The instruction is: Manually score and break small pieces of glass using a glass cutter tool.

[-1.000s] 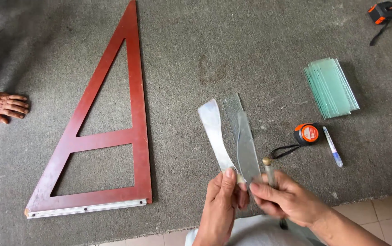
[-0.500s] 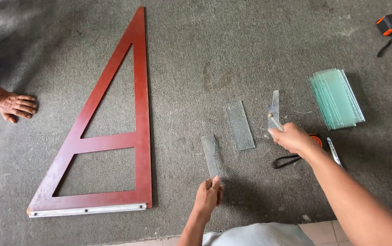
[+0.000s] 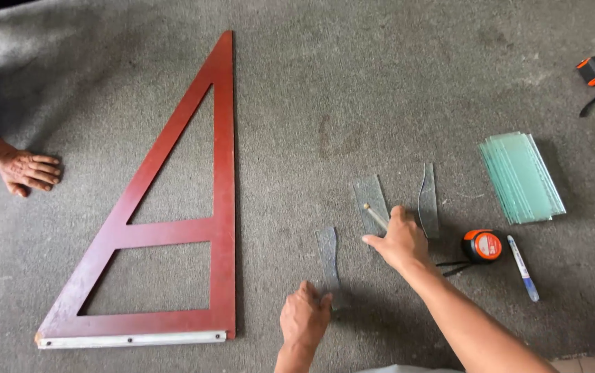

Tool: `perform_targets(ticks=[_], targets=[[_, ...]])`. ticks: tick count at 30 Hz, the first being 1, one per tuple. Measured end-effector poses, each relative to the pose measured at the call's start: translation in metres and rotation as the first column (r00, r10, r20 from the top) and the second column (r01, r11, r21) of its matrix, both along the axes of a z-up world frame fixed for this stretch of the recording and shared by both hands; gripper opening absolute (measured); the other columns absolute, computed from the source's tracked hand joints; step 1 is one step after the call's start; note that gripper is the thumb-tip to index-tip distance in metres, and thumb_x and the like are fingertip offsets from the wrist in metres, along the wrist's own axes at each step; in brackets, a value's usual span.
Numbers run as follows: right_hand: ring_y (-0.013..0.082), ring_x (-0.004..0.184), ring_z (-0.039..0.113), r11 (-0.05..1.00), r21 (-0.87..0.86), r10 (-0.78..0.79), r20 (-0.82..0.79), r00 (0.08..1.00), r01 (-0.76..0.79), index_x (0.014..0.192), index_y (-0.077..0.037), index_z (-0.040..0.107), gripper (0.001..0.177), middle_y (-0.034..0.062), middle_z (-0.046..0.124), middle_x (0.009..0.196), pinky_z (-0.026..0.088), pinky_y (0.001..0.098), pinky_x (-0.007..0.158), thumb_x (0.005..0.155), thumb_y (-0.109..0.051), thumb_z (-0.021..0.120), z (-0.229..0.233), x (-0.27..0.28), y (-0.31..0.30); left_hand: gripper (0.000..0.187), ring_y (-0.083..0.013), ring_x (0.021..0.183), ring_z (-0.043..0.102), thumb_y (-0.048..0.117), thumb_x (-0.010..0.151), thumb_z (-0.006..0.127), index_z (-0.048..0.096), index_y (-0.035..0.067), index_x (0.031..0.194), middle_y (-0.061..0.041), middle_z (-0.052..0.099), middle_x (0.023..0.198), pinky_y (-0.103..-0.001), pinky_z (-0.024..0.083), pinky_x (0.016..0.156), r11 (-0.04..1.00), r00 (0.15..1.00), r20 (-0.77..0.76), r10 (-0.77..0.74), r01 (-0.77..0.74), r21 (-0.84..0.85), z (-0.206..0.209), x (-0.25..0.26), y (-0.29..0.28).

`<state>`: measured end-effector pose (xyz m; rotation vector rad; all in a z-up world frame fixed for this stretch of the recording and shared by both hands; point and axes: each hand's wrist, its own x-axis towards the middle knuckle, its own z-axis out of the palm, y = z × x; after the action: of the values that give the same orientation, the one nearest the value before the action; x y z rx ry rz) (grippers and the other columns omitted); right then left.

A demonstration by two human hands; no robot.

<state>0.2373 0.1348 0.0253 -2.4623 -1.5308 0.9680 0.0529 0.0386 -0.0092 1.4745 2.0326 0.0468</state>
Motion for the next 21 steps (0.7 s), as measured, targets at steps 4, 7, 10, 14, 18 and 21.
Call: perform_targets(ticks=[4, 7, 10, 14, 18, 21], targets=[[0.0179, 0.047, 0.055, 1.000, -0.015, -0.012, 0.057, 0.998, 0.013, 0.094, -0.004, 0.042, 0.053, 0.0087, 0.054, 0.074, 0.046, 0.0280, 0.039, 0.061, -0.031, 0.074, -0.007, 0.000, 0.003, 0.020, -0.0232, 0.064, 0.060, 0.023, 0.068, 0.063, 0.053, 0.011, 0.081, -0.003, 0.063, 0.072, -0.034, 0.048, 0.059, 0.997, 0.992, 0.121, 0.044, -0.052, 0.065, 0.006, 0.005, 0.018], [0.0081, 0.037, 0.036, 0.993, -0.109, -0.047, -0.103, 0.994, 0.035, 0.083, -0.002, 0.050, 0.025, 0.0030, 0.044, 0.057, 0.033, 0.0178, 0.028, 0.072, -0.017, 0.067, -0.024, 0.011, -0.002, 0.012, -0.0172, 0.055, 0.058, 0.018, 0.072, 0.063, 0.057, 0.009, 0.075, -0.004, 0.061, 0.066, -0.030, 0.049, 0.056, 1.000, 0.994, 0.106, 0.023, -0.023, 0.001, 0.004, 0.008, 0.031], [0.0283, 0.067, 0.062, 0.980, 0.119, -0.130, -0.223, 0.966, 0.160, 0.069, -0.010, 0.067, 0.015, 0.0106, 0.063, 0.064, 0.046, 0.0356, 0.055, 0.066, -0.025, 0.064, -0.045, 0.025, -0.021, 0.012, -0.0299, 0.079, 0.062, 0.023, 0.071, 0.062, 0.057, 0.012, 0.074, -0.011, 0.063, 0.073, -0.038, 0.049, 0.069, 0.995, 0.995, 0.099, -0.014, 0.023, -0.099, -0.009, 0.007, 0.038], [0.0095, 0.028, 0.031, 0.966, -0.066, -0.224, -0.691, 0.687, 0.249, 0.083, 0.008, 0.059, 0.016, 0.0055, 0.041, 0.043, 0.024, 0.0175, 0.027, 0.079, -0.006, 0.054, -0.012, 0.014, -0.048, 0.007, -0.0314, 0.073, 0.062, 0.019, 0.069, 0.062, 0.061, 0.012, 0.071, -0.012, 0.062, 0.066, -0.038, 0.049, 0.064, 0.998, 0.985, 0.170, -0.029, 0.037, -0.043, -0.003, 0.006, 0.041], [0.0112, 0.033, 0.038, 0.983, -0.053, -0.164, -0.687, 0.708, 0.176, 0.069, 0.004, 0.061, 0.014, 0.0036, 0.039, 0.043, 0.026, 0.0189, 0.033, 0.077, -0.005, 0.055, -0.011, -0.012, -0.078, 0.008, -0.0310, 0.072, 0.062, 0.020, 0.072, 0.058, 0.062, 0.014, 0.072, -0.012, 0.062, 0.066, -0.039, 0.049, 0.062, 0.997, 0.983, 0.170, -0.063, 0.069, -0.028, 0.000, 0.002, 0.041], [0.0131, 0.033, 0.038, 0.992, 0.004, -0.098, -0.588, 0.803, 0.123, 0.063, -0.004, 0.064, 0.014, 0.0059, 0.040, 0.035, 0.028, 0.0225, 0.034, 0.072, -0.014, 0.059, -0.033, -0.021, -0.084, 0.011, -0.0344, 0.075, 0.061, 0.018, 0.074, 0.056, 0.063, 0.011, 0.078, -0.016, 0.063, 0.071, -0.043, 0.048, 0.064, 0.999, 0.980, 0.197, -0.037, 0.036, 0.009, 0.017, -0.003, 0.044]])
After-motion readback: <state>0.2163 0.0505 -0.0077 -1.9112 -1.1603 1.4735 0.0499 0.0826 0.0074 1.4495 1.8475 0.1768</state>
